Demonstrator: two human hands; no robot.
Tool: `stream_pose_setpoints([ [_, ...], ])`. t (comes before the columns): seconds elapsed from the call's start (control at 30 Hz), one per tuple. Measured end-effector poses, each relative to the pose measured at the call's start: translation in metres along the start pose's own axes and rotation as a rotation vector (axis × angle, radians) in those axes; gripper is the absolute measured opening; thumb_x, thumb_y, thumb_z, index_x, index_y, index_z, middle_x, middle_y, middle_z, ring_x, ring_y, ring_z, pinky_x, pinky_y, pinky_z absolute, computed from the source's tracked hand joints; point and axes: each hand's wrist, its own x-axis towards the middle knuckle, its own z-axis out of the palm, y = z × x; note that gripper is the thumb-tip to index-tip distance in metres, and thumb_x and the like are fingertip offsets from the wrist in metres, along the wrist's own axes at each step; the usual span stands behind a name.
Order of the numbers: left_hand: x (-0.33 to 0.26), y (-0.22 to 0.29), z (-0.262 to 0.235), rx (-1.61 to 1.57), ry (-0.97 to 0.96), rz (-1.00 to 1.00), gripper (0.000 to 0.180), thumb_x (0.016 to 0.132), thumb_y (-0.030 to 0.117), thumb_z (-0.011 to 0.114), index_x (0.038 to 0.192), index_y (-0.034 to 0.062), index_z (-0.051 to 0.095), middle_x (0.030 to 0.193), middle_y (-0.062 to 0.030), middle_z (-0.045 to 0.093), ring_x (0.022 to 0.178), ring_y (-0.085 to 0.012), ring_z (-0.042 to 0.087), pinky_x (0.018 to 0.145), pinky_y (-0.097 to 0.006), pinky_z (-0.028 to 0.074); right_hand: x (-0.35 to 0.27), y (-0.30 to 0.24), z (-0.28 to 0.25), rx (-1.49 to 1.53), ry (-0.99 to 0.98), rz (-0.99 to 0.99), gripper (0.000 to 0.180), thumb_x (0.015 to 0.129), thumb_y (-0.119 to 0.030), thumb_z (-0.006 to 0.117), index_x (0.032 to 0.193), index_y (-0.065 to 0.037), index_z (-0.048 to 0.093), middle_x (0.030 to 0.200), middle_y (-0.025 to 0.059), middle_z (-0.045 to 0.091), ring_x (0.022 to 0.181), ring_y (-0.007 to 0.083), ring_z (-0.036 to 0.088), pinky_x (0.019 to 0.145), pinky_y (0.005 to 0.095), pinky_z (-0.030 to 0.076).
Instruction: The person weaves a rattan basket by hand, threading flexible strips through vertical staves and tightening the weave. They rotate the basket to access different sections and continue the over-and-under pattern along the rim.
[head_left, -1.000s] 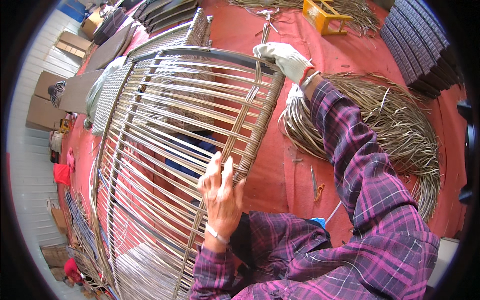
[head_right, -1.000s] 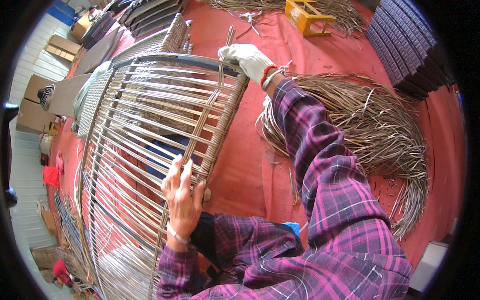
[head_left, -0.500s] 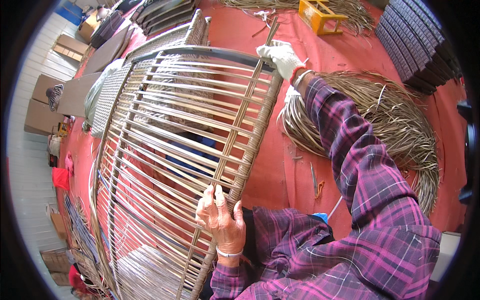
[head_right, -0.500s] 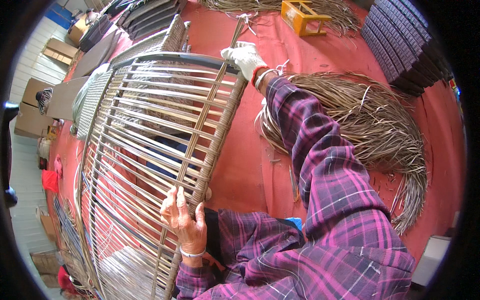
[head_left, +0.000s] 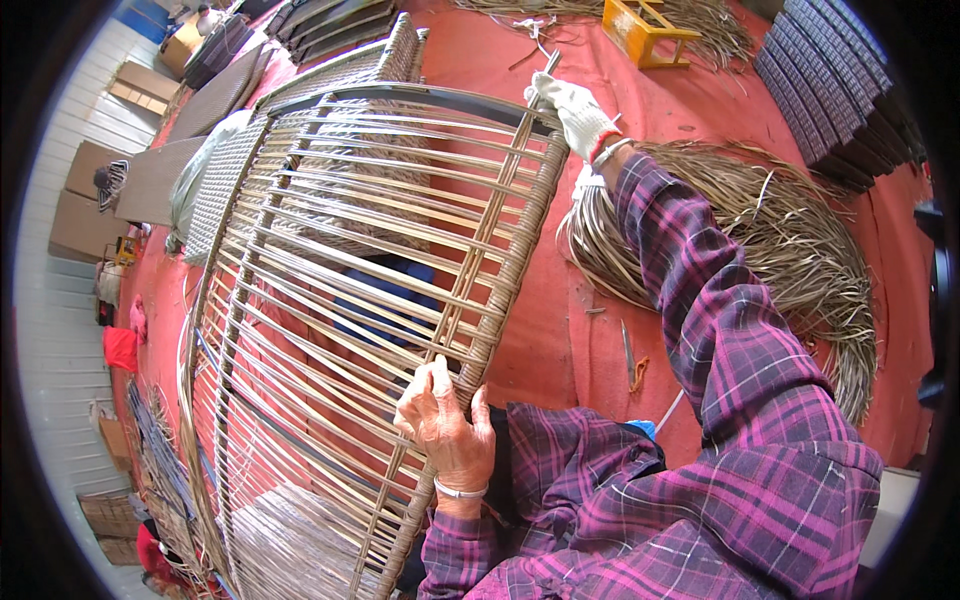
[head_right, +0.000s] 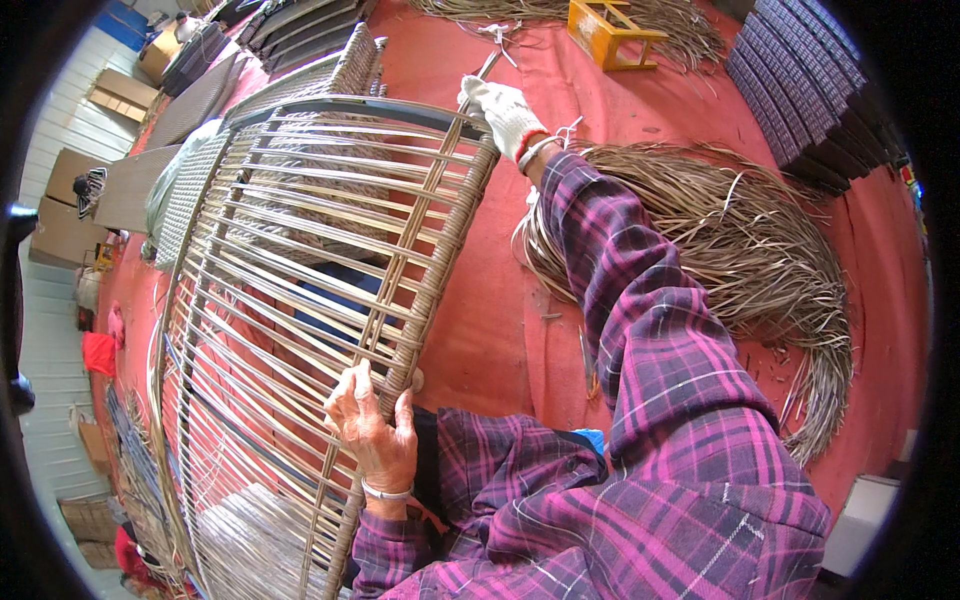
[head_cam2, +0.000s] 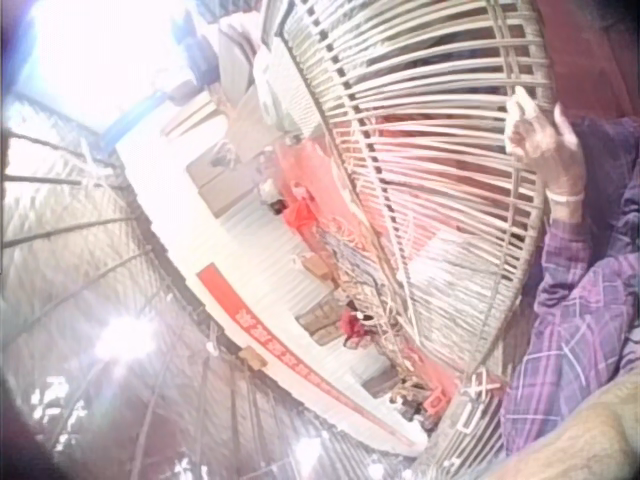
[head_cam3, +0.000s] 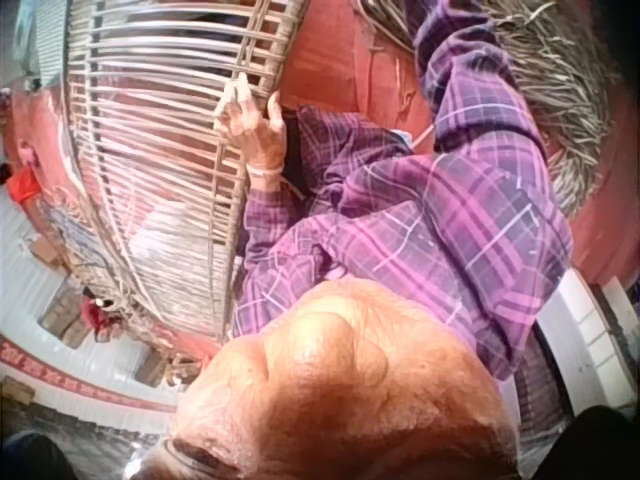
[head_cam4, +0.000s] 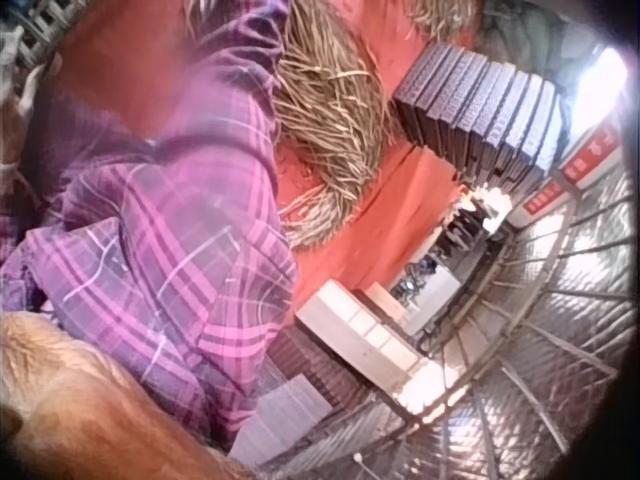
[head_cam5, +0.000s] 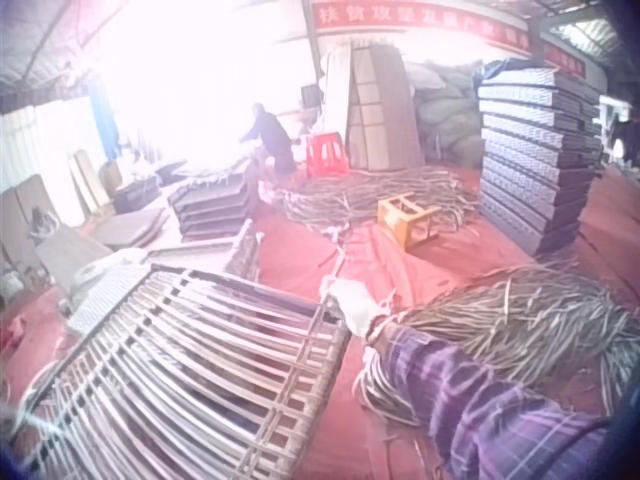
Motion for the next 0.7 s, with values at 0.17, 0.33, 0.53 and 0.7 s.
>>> stream_pose_setpoints([
  [0.17, 0.007, 0.003, 0.002, 0.073, 0.000, -0.033, 0.070, 0.075, 0.020, 0.083, 0.137, 0.0052, 0.054, 0.129, -0.0125, 0.057, 0.121, -0.0333, 0.048, 0.101, -0.049, 0.033, -0.017, -0.009, -0.011, -0.214, -0.228, -0.150, 0.026, 0.097, -0.018, 0.057, 0.110, 0.001, 0.070, 0.101, 0.0079, 0.070, 0.092, 0.0178, 0.065, 0.086, 0.0307, 0.050],
  [0.33, 0.020, 0.009, 0.011, 0.105, 0.012, -0.054, 0.072, 0.076, 0.034, 0.082, 0.137, 0.0076, 0.055, 0.116, -0.0086, 0.058, 0.113, -0.0297, 0.049, 0.096, -0.053, 0.029, -0.015, -0.008, -0.011, -0.568, -0.211, -0.307, 0.028, 0.091, -0.003, 0.052, 0.113, -0.001, 0.071, 0.105, 0.0153, 0.070, 0.099, 0.0286, 0.067, 0.092, 0.0331, 0.053],
  [0.53, 0.021, 0.008, 0.019, 0.091, 0.039, -0.003, 0.060, 0.075, 0.028, 0.081, 0.131, 0.0167, 0.063, 0.105, -0.0038, 0.059, 0.107, -0.0279, 0.052, 0.094, -0.055, 0.029, -0.023, 0.016, -0.005, 0.085, 0.074, -0.131, 0.014, 0.091, -0.010, 0.061, 0.095, 0.001, 0.070, 0.084, 0.0093, 0.068, 0.080, 0.0176, 0.067, 0.077, 0.0336, 0.055],
  [0.7, 0.014, 0.005, 0.022, 0.044, 0.117, 0.111, 0.049, 0.076, 0.016, 0.078, 0.123, 0.0239, 0.068, 0.101, -0.0010, 0.058, 0.102, -0.0258, 0.053, 0.092, -0.053, 0.029, -0.024, 0.039, -0.024, -0.622, 0.148, -0.509, 0.011, 0.086, -0.007, 0.064, 0.094, -0.006, 0.071, 0.087, 0.0130, 0.069, 0.082, 0.0279, 0.068, 0.076, 0.0363, 0.056],
])
